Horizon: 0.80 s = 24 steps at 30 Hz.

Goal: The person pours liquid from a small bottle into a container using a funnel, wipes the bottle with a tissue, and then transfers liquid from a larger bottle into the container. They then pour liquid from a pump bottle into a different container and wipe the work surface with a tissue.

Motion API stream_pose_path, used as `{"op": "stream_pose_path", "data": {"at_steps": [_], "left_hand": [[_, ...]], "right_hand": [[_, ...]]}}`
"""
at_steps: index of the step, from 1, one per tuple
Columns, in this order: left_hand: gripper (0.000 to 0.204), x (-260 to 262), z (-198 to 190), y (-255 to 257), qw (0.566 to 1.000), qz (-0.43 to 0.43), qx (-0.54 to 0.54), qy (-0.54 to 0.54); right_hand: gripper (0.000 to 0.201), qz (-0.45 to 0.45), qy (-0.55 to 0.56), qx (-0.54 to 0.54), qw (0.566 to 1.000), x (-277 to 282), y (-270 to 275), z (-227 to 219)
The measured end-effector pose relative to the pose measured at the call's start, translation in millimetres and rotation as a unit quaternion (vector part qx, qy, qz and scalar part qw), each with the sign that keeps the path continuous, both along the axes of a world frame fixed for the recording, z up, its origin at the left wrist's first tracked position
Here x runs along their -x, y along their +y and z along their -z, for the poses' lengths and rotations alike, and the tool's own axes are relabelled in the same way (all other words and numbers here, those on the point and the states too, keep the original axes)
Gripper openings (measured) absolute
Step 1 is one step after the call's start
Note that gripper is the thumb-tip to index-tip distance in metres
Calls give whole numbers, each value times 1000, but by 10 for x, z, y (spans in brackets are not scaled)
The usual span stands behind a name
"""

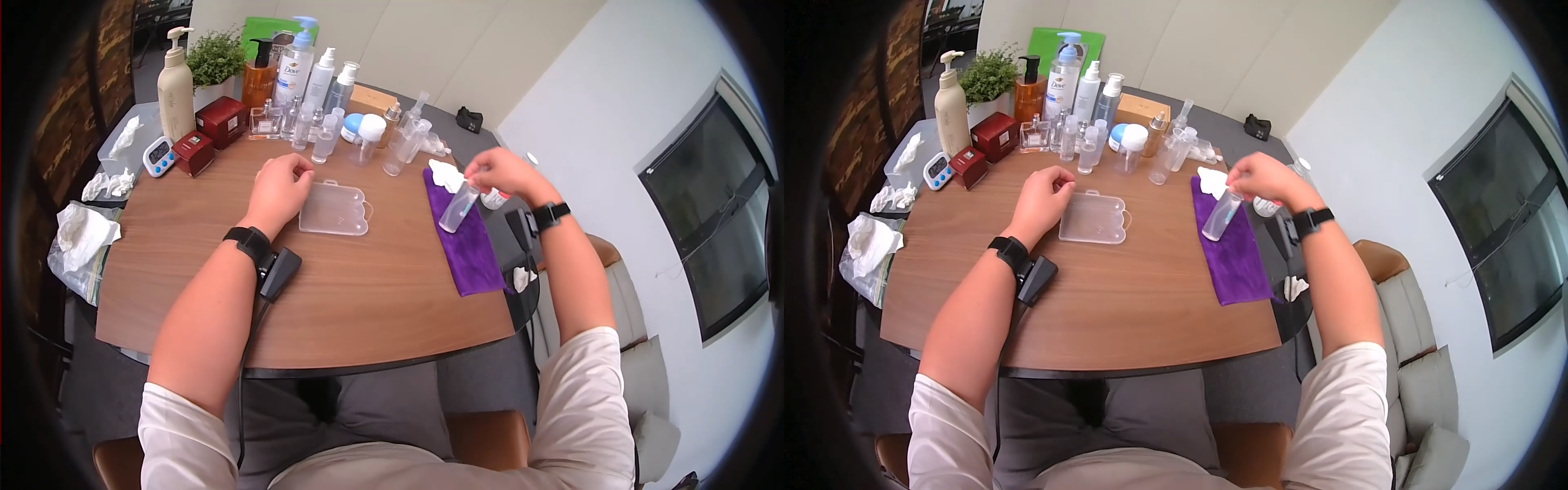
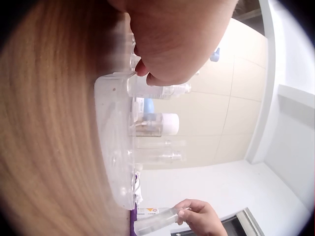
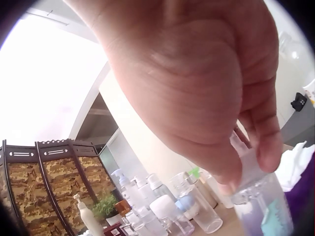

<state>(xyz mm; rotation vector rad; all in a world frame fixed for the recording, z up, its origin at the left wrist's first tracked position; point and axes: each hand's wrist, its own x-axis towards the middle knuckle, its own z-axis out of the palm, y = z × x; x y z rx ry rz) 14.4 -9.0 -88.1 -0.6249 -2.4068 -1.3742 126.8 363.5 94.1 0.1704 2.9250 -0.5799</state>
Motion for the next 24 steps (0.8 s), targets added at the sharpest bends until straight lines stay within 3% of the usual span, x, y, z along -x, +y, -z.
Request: {"op": "stream_pose_path", "data": {"at_steps": [3, 5, 8, 11, 15, 17, 20, 24], "left_hand": [[17, 3, 17, 34, 1000, 4, 0, 31], [18, 49, 42, 46, 1000, 3, -1, 29], [17, 51, 22, 57, 1000, 1, 6, 18], [17, 54, 13, 48, 1000, -1, 14, 7], [17, 38, 1, 25, 1000, 5, 10, -3], [18, 13, 0, 16, 1000, 2, 11, 1], [18, 23, 20, 25, 1000, -1, 7, 15], [18, 36, 55, 42, 999, -1, 7, 36]], "right_hand": [[18, -38, 22, 14, 999, -183, 232, 68], [20, -159, 87, -18, 983, -273, 360, 170], [28, -94, 57, -93, 990, -474, -119, -10], [35, -118, 68, -129, 982, -460, -162, 15], [36, -146, 104, -112, 977, -422, -71, 87], [38, -52, 76, -139, 986, -457, -120, 59], [40, -104, 76, -135, 982, -455, -211, 47], [38, -100, 38, -98, 989, -275, -500, -148]]}}
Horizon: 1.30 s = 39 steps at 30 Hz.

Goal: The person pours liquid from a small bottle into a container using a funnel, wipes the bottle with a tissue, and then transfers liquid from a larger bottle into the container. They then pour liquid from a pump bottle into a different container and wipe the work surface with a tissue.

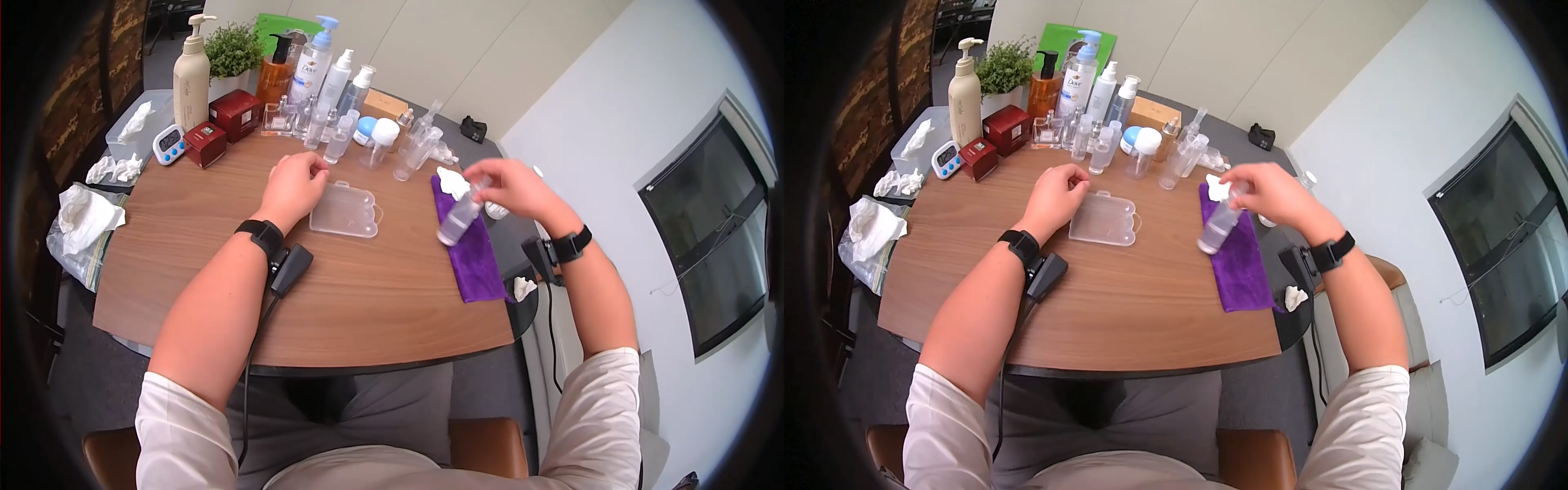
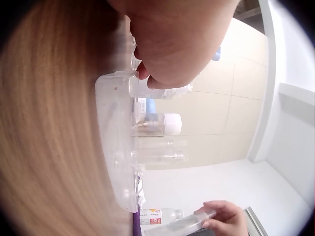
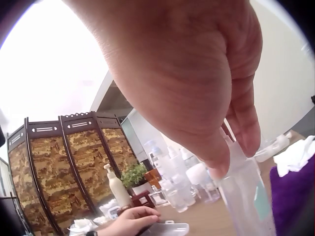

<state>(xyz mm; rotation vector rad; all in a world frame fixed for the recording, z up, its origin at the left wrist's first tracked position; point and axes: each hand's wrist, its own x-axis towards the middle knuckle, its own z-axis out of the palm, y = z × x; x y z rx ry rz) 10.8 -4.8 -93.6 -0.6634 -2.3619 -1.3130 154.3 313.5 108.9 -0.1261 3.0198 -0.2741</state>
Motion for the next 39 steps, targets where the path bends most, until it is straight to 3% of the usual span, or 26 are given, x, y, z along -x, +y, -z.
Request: {"op": "stream_pose_path", "data": {"at_steps": [4, 6, 10, 14, 23, 25, 28, 34, 39], "left_hand": [[19, -17, -36, -15, 1000, -1, 7, -13], [19, -11, -38, -14, 999, 7, 0, -35], [19, -27, -30, -1, 1000, 2, 5, -25], [20, -51, -83, -4, 999, -2, 14, -42], [25, -73, -136, -7, 996, -4, 4, -89], [28, -91, -169, -2, 994, -8, 2, -105], [34, -141, -227, -17, 990, -15, -5, -139], [36, -119, -237, -17, 990, -22, -2, -142], [37, -118, -228, -23, 990, -16, -3, -139]], "right_hand": [[32, -79, 74, 41, 993, 330, -280, 84], [32, -169, 112, -44, 978, 551, -403, 190], [35, -191, 93, -79, 974, 874, -678, 250], [36, -192, 91, -108, 971, 1046, -1070, 42], [39, -279, 67, -156, 945, 1380, -1705, -311], [40, -302, 104, -172, 932, 1478, -1801, -361], [39, -276, 115, -125, 946, 1575, -2012, -385], [44, -305, 97, -149, 936, 2013, -2318, 3], [43, -303, 79, -97, 945, 2332, -2410, 213]]}}
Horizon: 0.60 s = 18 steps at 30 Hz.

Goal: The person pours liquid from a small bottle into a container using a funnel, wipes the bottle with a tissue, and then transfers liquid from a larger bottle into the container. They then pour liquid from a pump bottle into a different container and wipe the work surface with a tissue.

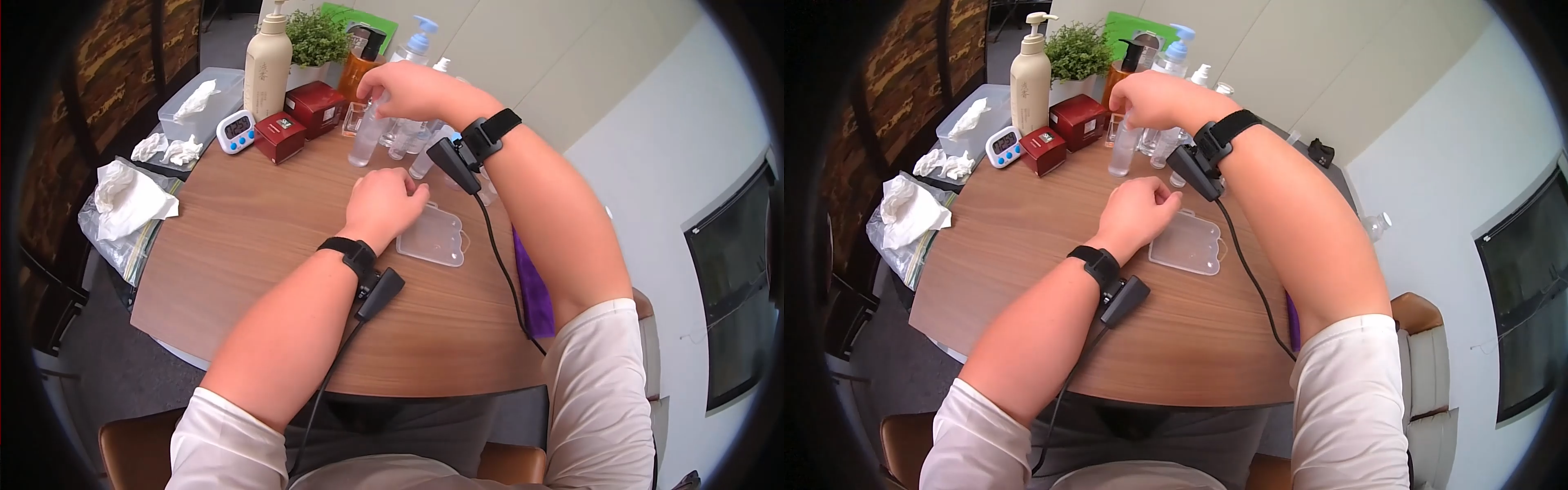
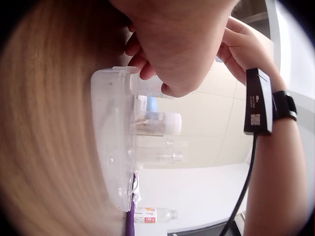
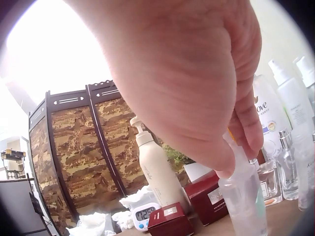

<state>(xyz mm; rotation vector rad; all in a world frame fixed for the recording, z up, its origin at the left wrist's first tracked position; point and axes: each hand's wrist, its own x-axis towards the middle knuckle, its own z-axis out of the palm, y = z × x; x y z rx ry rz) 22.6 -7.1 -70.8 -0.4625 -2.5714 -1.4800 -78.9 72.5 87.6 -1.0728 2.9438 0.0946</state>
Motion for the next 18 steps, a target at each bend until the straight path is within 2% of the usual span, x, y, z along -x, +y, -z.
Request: {"op": "stream_pose_path", "data": {"at_steps": [5, 7, 8, 10, 11, 13, 17, 18], "left_hand": [[37, 4, 11, -2, 1000, -1, -2, 13], [36, 16, 22, -5, 1000, -1, -1, 14], [37, 27, 44, 3, 1000, -1, -4, 17], [37, 23, 33, 0, 1000, 1, -6, 22], [37, 15, 21, -8, 1000, 5, -10, 13], [37, 0, 4, -9, 1000, 13, -10, 6], [39, -3, 11, 1, 1000, 12, -10, -6], [39, 4, 15, 9, 1000, 10, -10, -5]], "right_hand": [[46, -16, 42, 29, 999, 15, 150, 4], [43, 42, 29, 131, 990, -168, 263, -103], [43, 42, 29, 131, 990, -202, 375, -129], [38, 128, 63, 241, 960, -254, 682, -143], [38, 130, 66, 243, 959, -303, 869, -107], [32, 132, 232, 232, 936, -426, 1195, 16], [34, 156, 304, 197, 919, -768, 1349, 270], [36, 184, 298, 126, 928, -792, 1362, 345]]}}
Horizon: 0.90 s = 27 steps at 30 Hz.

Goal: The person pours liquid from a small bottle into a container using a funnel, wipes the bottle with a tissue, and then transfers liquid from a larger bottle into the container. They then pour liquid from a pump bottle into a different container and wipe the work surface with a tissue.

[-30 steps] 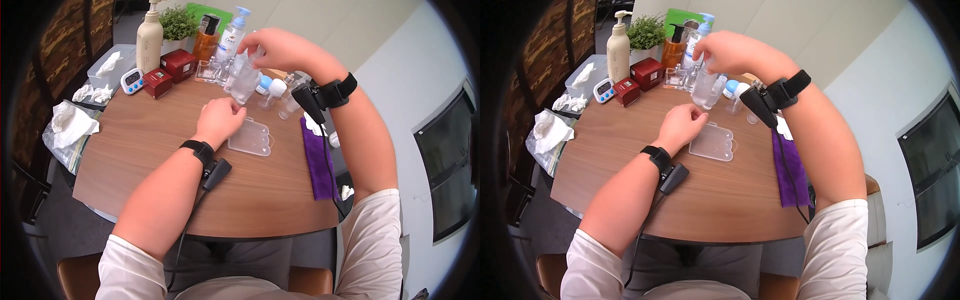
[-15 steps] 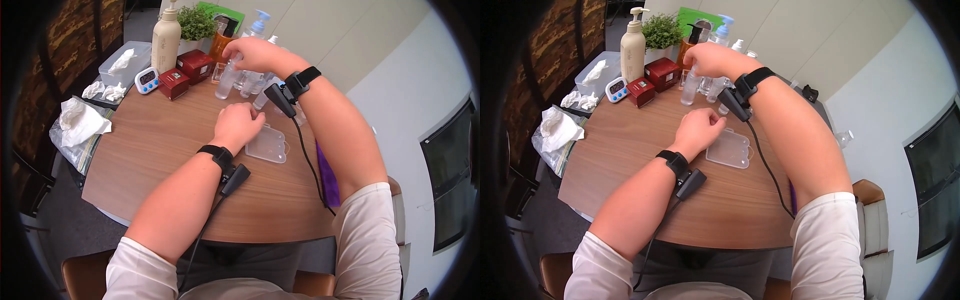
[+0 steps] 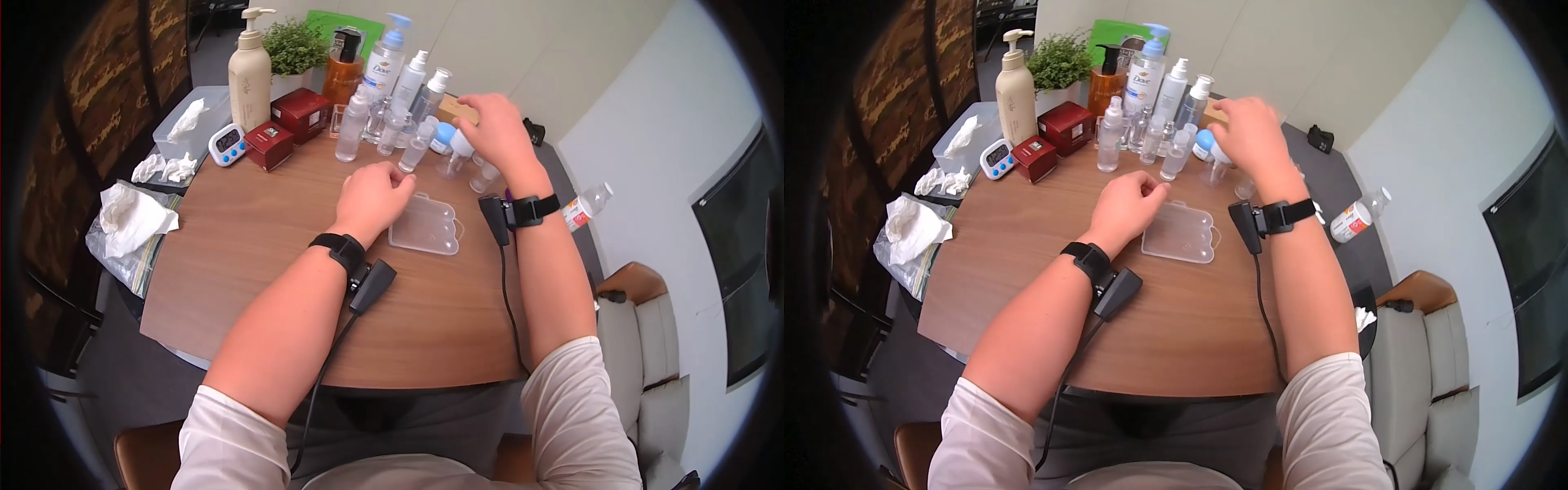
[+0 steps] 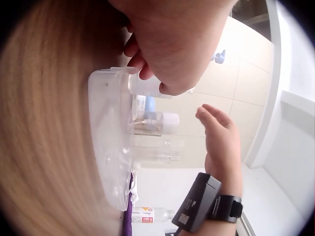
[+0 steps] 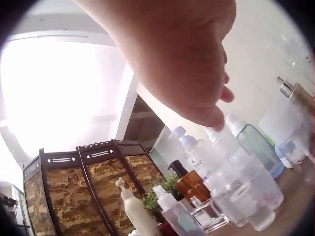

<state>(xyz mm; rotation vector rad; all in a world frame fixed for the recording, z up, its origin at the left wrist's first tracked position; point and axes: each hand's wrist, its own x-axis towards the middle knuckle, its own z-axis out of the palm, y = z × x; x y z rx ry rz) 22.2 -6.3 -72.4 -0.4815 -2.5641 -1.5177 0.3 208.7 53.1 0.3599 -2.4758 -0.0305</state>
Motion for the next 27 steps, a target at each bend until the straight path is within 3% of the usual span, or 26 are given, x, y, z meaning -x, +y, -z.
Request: {"op": "stream_pose_path", "data": {"at_steps": [2, 3, 5, 8, 12, 15, 17, 19, 21, 22, 23, 25, 27], "left_hand": [[39, 25, 21, 17, 1000, 2, -2, 3], [39, 38, 32, 28, 1000, -2, -14, 5], [40, 58, 59, 43, 1000, 0, -5, 3], [41, 77, 62, 32, 1000, 0, -10, 14], [42, 49, 16, 43, 1000, -2, -19, 17], [43, 44, 10, 48, 1000, -2, -3, 9], [43, 70, 13, 68, 1000, 3, 17, 8], [44, 84, 42, 74, 1000, -7, 4, 22], [44, 81, 43, 80, 999, 0, 27, 26], [44, 81, 39, 84, 1000, -1, 23, 20], [43, 85, 31, 89, 1000, -4, 16, 14], [41, 87, 38, 76, 999, 10, 28, 13], [39, 95, 40, 79, 1000, 11, 15, 2]], "right_hand": [[40, 67, -7, -96, 993, -10, 39, 193], [40, 71, -7, -86, 994, -3, 90, 236], [41, 153, -103, -115, 976, -14, 129, 266], [43, 137, -166, -81, 973, -68, 141, 208], [40, 117, -165, -33, 979, -155, 135, 153], [37, 163, -158, -52, 973, -250, 114, 181], [38, 149, -75, -60, 984, -265, 125, 256], [35, 106, -54, -4, 993, -183, 216, 387], [20, -28, 51, 19, 998, -81, 267, 480], [8, -14, 51, 26, 998, -49, 253, 528], [8, -6, 52, 42, 998, -70, 209, 507], [23, 49, -45, -35, 997, -128, 143, 401], [21, 51, -7, -28, 998, -118, 104, 477]]}}
